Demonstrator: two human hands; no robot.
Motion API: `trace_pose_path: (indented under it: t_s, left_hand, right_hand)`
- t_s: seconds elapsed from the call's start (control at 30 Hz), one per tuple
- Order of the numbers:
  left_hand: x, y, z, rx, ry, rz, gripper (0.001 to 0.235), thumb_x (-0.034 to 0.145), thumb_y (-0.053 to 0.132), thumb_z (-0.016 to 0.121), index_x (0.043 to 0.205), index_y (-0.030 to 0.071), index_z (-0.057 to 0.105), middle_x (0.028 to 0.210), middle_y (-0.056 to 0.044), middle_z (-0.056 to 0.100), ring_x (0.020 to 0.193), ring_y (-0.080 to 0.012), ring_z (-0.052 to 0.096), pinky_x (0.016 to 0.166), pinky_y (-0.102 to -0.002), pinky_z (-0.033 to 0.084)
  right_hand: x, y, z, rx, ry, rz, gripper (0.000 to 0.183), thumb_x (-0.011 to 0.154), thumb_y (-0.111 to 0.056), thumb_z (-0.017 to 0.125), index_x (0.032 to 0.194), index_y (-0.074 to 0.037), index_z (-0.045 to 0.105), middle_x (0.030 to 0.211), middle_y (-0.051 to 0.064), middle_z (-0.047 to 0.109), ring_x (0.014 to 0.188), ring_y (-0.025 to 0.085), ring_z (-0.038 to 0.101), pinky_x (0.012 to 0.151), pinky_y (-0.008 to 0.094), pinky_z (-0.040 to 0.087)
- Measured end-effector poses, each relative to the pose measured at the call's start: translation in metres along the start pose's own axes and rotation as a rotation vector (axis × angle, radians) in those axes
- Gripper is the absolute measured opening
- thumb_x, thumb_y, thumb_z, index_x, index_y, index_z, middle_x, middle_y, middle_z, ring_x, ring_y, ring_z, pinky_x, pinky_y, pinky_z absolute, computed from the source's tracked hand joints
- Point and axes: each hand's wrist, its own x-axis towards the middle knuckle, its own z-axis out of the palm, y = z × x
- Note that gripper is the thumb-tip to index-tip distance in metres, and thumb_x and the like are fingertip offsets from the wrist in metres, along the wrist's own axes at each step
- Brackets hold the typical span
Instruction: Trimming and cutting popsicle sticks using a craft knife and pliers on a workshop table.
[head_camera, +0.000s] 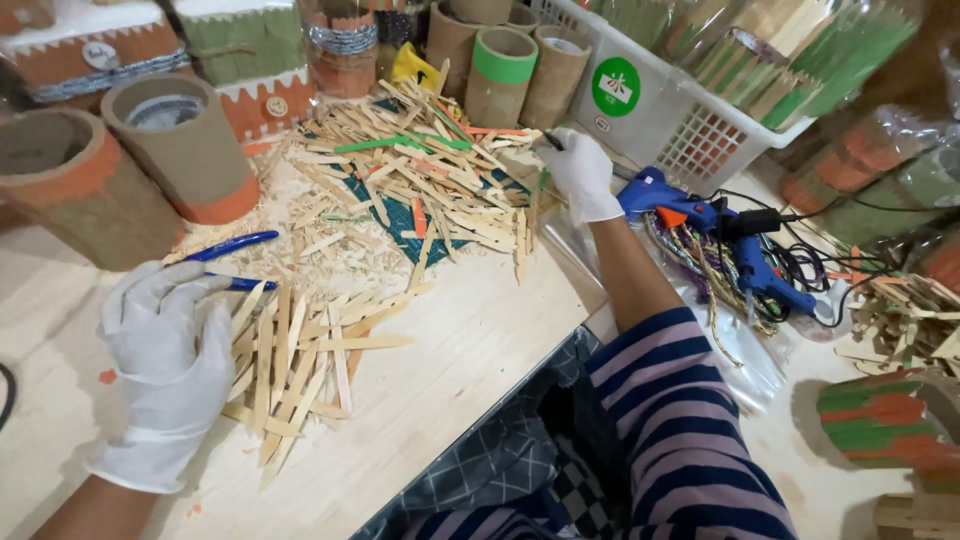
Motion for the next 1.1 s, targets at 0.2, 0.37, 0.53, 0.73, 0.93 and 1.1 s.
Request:
trace_pose_path:
  t_s: [0.2, 0.37, 0.53, 0.73, 0.93, 1.1]
  left_hand:
    - [0.006, -0.004, 0.006, -0.040, 0.032, -0.114, 0.022, 0.098, 0.007, 0.061, 0.113, 0.005, 0.078, 0.127, -0.013, 0.068, 0.128, -0.0333, 0.054, 0.116, -0.046, 0.035]
    - [0.008, -0.007, 0.007, 0.021, 0.050, -0.092, 0.024, 0.096, 0.007, 0.061, 0.113, 0.007, 0.079, 0.122, -0.013, 0.069, 0.124, -0.0335, 0.058, 0.117, -0.047, 0.035]
    - [0.006, 0.001, 0.004, 0.031, 0.091, -0.047, 0.022, 0.091, 0.006, 0.063, 0.106, 0.008, 0.079, 0.119, -0.011, 0.070, 0.121, -0.0350, 0.059, 0.115, -0.046, 0.039]
    - [0.006, 0.006, 0.003, -0.008, 0.033, -0.045, 0.022, 0.091, 0.008, 0.063, 0.108, 0.010, 0.077, 0.120, -0.009, 0.069, 0.127, -0.0352, 0.056, 0.119, -0.046, 0.037]
    - [0.010, 0.005, 0.000, -0.049, 0.061, -0.035, 0.024, 0.087, 0.006, 0.063, 0.107, 0.008, 0.077, 0.117, -0.011, 0.070, 0.123, -0.0349, 0.057, 0.115, -0.045, 0.039]
    - [0.009, 0.007, 0.000, -0.064, 0.048, -0.060, 0.024, 0.090, 0.006, 0.061, 0.109, 0.009, 0.075, 0.120, -0.011, 0.068, 0.125, -0.0363, 0.053, 0.116, -0.046, 0.037]
  right_hand:
    - [0.007, 0.018, 0.044, -0.443, -0.142, -0.221, 0.050, 0.092, -0.025, 0.048, 0.137, -0.040, 0.066, 0.107, 0.014, 0.076, 0.100, 0.038, 0.071, 0.078, 0.047, 0.055]
    - [0.010, 0.026, 0.044, -0.353, -0.069, -0.287, 0.035, 0.095, -0.035, 0.056, 0.127, -0.037, 0.070, 0.108, 0.009, 0.077, 0.098, 0.036, 0.072, 0.076, 0.049, 0.054]
    - [0.012, 0.026, 0.041, -0.303, 0.015, -0.320, 0.029, 0.093, -0.044, 0.065, 0.116, -0.029, 0.074, 0.100, 0.011, 0.077, 0.092, 0.040, 0.071, 0.075, 0.050, 0.053]
    - [0.004, 0.024, 0.027, -0.276, 0.062, -0.233, 0.034, 0.093, -0.030, 0.057, 0.122, -0.028, 0.074, 0.109, 0.012, 0.076, 0.099, 0.039, 0.069, 0.079, 0.048, 0.051]
    - [0.022, 0.044, 0.036, -0.487, 0.378, -0.360, 0.021, 0.090, -0.023, 0.065, 0.109, -0.025, 0.073, 0.083, 0.007, 0.074, 0.074, 0.034, 0.070, 0.054, 0.049, 0.051]
    - [0.033, 0.054, 0.027, -0.573, 0.618, -0.334, 0.019, 0.081, -0.012, 0.065, 0.094, -0.023, 0.070, 0.073, 0.001, 0.071, 0.067, 0.031, 0.070, 0.048, 0.046, 0.049]
